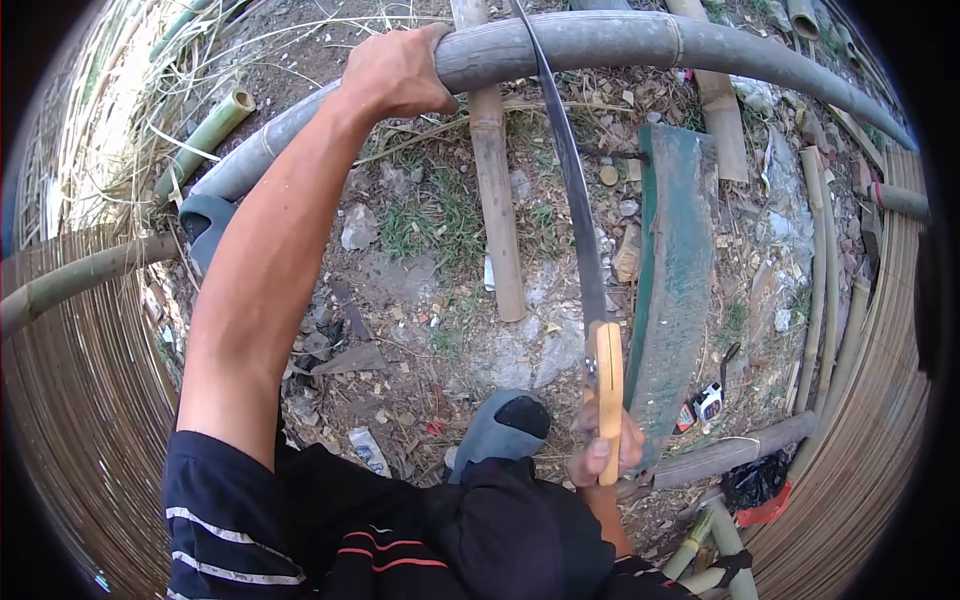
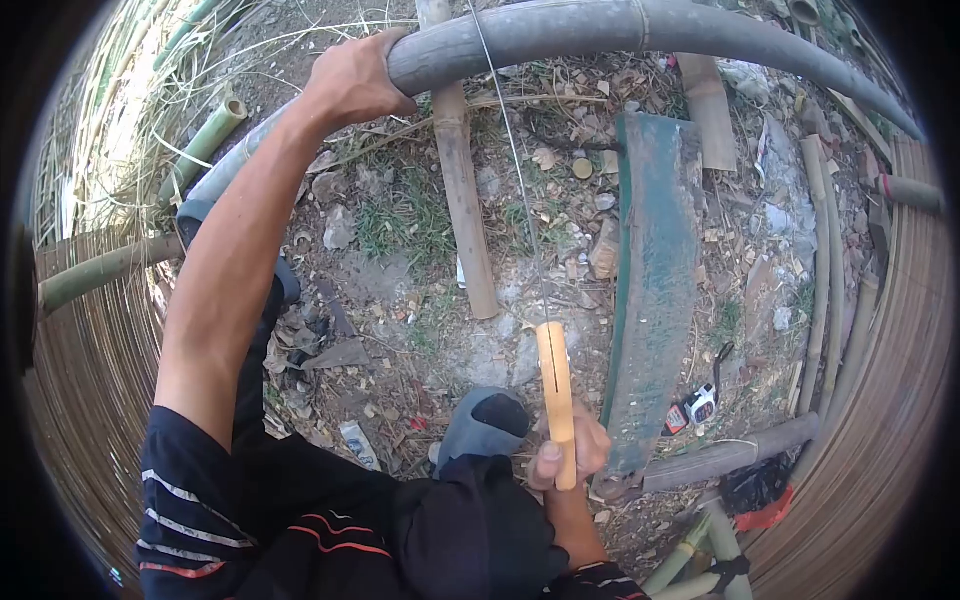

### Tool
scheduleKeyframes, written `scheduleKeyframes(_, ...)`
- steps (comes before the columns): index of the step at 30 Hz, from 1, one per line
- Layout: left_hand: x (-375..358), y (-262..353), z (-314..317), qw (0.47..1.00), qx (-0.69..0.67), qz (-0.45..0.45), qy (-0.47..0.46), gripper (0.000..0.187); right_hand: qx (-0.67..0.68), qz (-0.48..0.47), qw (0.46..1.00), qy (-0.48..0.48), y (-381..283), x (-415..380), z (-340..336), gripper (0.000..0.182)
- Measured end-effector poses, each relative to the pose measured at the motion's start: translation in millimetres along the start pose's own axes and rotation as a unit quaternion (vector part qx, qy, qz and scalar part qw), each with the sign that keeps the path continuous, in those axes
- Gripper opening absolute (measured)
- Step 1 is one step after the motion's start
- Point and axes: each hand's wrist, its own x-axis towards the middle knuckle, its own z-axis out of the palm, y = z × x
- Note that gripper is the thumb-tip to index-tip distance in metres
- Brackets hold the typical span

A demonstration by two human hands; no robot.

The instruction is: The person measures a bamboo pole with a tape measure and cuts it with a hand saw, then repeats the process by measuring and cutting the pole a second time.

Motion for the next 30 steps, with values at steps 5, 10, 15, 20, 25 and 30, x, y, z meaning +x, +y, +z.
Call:
scheduleKeyframes(5,-0.7,5.9,1.1,1.000,-0.004,0.014,0.004,0.090,-0.077,-0.050,0.996,0.013,26.3,134.8,81.8,0.028)
scheduleKeyframes(10,2.8,-2.2,1.2,0.998,-0.026,0.029,0.039,0.080,-0.068,-0.013,0.998,-0.008,9.3,83.6,38.2,0.024)
scheduleKeyframes(15,-1.5,-0.6,8.4,1.000,-0.002,0.016,0.002,0.088,-0.018,0.039,0.999,0.003,-11.7,-8.6,-9.2,0.045)
scheduleKeyframes(20,-8.4,6.7,-3.5,1.000,-0.013,0.007,0.018,0.090,0.002,-0.008,1.000,0.023,17.8,172.0,94.4,0.030)
scheduleKeyframes(25,2.7,-6.6,0.6,0.999,-0.024,0.024,0.036,0.088,-0.054,0.029,0.998,0.001,4.4,21.9,13.4,0.043)
scheduleKeyframes(30,3.0,-1.2,2.3,1.000,-0.013,0.022,0.004,0.092,-0.018,0.064,0.998,0.015,-15.4,32.4,17.3,0.040)
